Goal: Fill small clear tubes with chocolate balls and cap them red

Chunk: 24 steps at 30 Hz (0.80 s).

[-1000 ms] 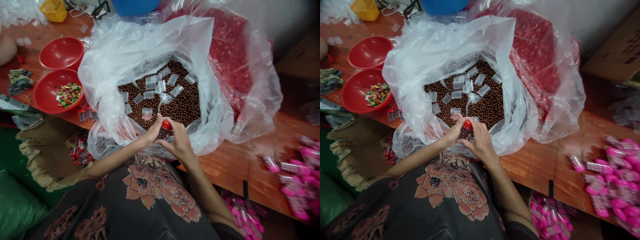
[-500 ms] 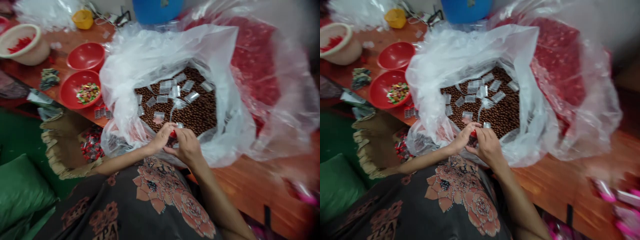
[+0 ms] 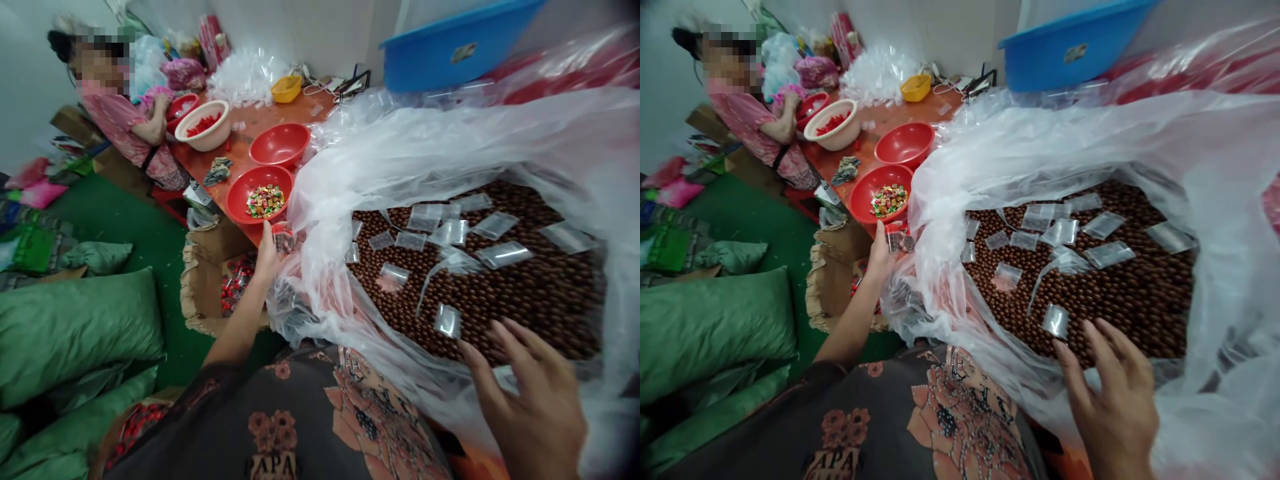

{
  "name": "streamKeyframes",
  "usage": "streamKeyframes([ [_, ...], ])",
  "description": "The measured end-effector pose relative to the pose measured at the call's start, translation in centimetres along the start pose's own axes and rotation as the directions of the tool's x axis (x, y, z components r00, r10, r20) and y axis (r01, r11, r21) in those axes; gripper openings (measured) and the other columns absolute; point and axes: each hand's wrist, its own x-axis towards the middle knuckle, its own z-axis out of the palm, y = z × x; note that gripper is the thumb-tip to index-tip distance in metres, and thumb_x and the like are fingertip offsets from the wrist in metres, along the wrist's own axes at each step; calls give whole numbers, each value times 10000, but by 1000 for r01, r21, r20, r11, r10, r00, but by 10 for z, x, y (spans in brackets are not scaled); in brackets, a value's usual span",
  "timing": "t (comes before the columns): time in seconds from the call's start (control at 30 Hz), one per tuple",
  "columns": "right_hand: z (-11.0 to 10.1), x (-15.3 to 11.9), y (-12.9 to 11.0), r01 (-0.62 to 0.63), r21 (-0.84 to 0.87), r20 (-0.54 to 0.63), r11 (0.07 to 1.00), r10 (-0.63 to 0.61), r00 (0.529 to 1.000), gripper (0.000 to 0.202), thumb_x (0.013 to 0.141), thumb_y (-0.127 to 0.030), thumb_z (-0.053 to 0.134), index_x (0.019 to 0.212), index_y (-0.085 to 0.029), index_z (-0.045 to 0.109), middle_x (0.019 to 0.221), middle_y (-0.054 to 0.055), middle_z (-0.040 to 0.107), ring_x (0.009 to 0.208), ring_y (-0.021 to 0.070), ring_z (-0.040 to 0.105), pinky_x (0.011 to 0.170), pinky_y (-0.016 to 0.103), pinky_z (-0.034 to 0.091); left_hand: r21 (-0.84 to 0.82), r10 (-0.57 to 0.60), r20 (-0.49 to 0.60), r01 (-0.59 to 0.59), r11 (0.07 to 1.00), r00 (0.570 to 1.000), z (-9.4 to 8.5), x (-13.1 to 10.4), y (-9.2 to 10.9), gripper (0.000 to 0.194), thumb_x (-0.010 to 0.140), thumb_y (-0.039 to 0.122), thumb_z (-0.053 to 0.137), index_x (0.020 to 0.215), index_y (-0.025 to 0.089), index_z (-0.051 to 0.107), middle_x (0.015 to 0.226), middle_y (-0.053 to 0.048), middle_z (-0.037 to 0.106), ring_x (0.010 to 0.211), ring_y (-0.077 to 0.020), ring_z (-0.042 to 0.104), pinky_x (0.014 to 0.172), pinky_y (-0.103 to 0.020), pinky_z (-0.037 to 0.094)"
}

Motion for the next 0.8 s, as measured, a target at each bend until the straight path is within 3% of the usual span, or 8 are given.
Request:
streamKeyframes([
  [0.07, -1, -2, -1, -24, 33, -10, 999, 24, 1000, 623, 816, -315, 712, 1404, -225, 526, 1278, 153, 614, 1162, 287, 613, 986, 412, 515, -133, -149, 71, 157, 979, 986, -7, 9, 2, 610, 967, 623, 270, 1019, 127, 620, 687, -10, 578, 482, -77, 490, 472, -215, 418],
  [0.13, 1, -3, -6, -21, 79, 0, 997, 22, 1000, 570, 838, -321, 686, 1380, -206, 553, 1262, 156, 622, 1164, 289, 611, 1002, 423, 502, -186, -215, 174, 247, 951, 961, -8, 6, 2, 646, 953, 653, 257, 1008, 125, 625, 675, -14, 579, 467, -77, 498, 409, -195, 370],
  [0.23, 8, -2, -13, 2, 152, 32, 988, -7, 999, 506, 860, -317, 659, 1345, -195, 579, 1263, 150, 614, 1169, 283, 601, 1013, 433, 490, -195, -295, 260, 349, 916, 919, -6, -4, 0, 579, 912, 658, 392, 958, 133, 632, 631, 5, 549, 431, -62, 468, 343, -164, 282],
  [0.3, 13, -3, -16, 20, 180, 56, 983, -30, 998, 476, 872, -312, 645, 1329, -195, 585, 1274, 144, 601, 1164, 269, 599, 999, 423, 497, -200, -303, 256, 357, 913, 918, -7, -8, 0, 472, 888, 582, 500, 934, 133, 635, 596, 27, 514, 396, -44, 417, 323, -152, 240],
  [0.5, 22, -12, -16, 59, 207, 132, 977, -88, 987, 376, 905, -320, 598, 1258, -191, 614, 1260, 134, 597, 1133, 245, 600, 977, 416, 496, -168, -169, 154, 194, 966, 973, -38, 5, -3, 384, 889, 464, 454, 981, 140, 637, 549, 59, 425, 371, -51, 331, 326, -170, 212],
  [0.63, 24, -17, -18, 53, 194, 187, 980, -90, 978, 362, 926, -380, 555, 1183, -143, 649, 1256, 154, 598, 1156, 268, 578, 994, 434, 478, 138, 52, -32, -47, 989, 998, -53, 27, -20, 346, 933, 420, 402, 1032, 173, 622, 625, 41, 483, 442, -75, 400, 413, -197, 309],
  [0.7, 25, -18, -20, 46, 191, 215, 980, -88, 973, 370, 933, -389, 539, 1170, -128, 651, 1264, 163, 595, 1173, 276, 567, 1015, 447, 464, 431, 257, -47, -212, 877, 965, -54, 41, -33, 311, 963, 384, 392, 1019, 186, 625, 689, 12, 551, 583, -109, 516, 584, -229, 437],
  [0.8, 25, -17, -21, 44, 178, 225, 983, -84, 971, 367, 934, -389, 539, 1170, -132, 652, 1273, 159, 592, 1179, 271, 564, 1024, 448, 459, 775, 435, 89, -337, 535, 896, -47, 59, -52, 292, 984, 384, 418, 1037, 189, 629, 945, -70, 656, 976, -188, 592, 946, -331, 431],
])
